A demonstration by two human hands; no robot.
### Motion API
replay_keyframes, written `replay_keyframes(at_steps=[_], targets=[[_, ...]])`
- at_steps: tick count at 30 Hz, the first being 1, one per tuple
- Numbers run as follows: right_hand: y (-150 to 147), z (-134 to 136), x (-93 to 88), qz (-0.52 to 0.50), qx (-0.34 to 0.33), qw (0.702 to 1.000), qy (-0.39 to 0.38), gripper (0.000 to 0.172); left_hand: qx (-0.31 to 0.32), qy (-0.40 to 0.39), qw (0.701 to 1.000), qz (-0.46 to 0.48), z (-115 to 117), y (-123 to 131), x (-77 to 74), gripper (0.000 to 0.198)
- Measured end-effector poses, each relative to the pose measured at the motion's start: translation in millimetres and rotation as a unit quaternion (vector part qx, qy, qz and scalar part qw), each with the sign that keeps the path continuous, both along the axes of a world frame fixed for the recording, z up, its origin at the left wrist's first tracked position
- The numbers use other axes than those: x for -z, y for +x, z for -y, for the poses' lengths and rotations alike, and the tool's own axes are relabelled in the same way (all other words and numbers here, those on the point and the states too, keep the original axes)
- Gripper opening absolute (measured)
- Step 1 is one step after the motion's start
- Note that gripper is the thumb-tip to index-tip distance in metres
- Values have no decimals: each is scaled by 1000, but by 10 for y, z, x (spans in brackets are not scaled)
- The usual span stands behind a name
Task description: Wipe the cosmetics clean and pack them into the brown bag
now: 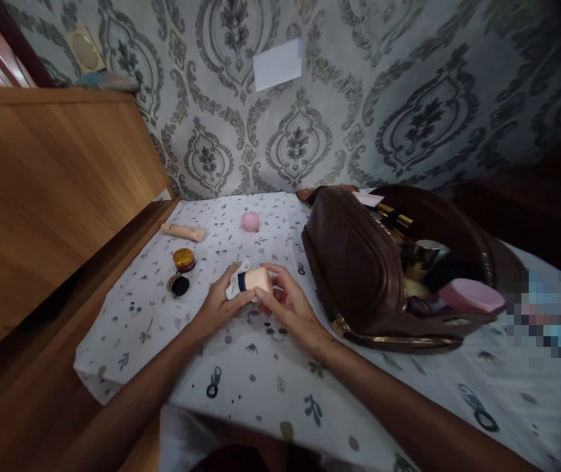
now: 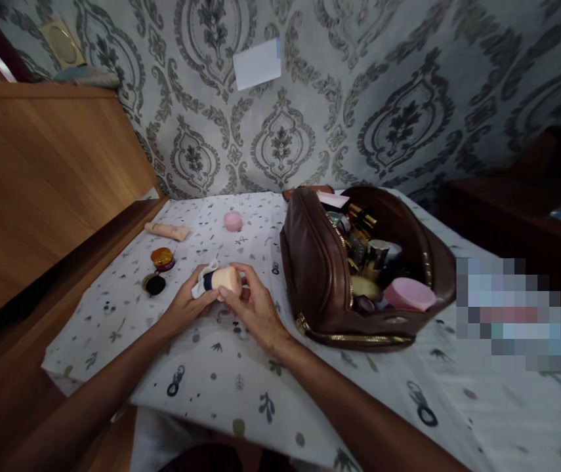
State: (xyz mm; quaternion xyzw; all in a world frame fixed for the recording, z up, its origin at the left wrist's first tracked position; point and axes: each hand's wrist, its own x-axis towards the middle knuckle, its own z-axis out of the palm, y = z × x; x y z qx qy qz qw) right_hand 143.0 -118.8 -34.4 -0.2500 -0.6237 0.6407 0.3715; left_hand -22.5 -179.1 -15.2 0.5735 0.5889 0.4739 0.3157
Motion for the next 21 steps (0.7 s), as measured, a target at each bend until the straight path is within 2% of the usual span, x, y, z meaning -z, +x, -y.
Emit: replay_keyframes(at_steps=[7,13,16,21], targets=[[4,-9,8,28,22,999,-7,51,1,76,993,-89,-21,-37,52,45],[-6,-46,10,19,26,997,-66,43,40,119,971,-204,-4,-29,67,65],[-7,-54,7,-8,27,997,-78,43,37,114,974,-191,3,-11,68,63],[-24,-44,-11,-65,-11,994,-88,48,3,69,994,-89,6,11,40,65]])
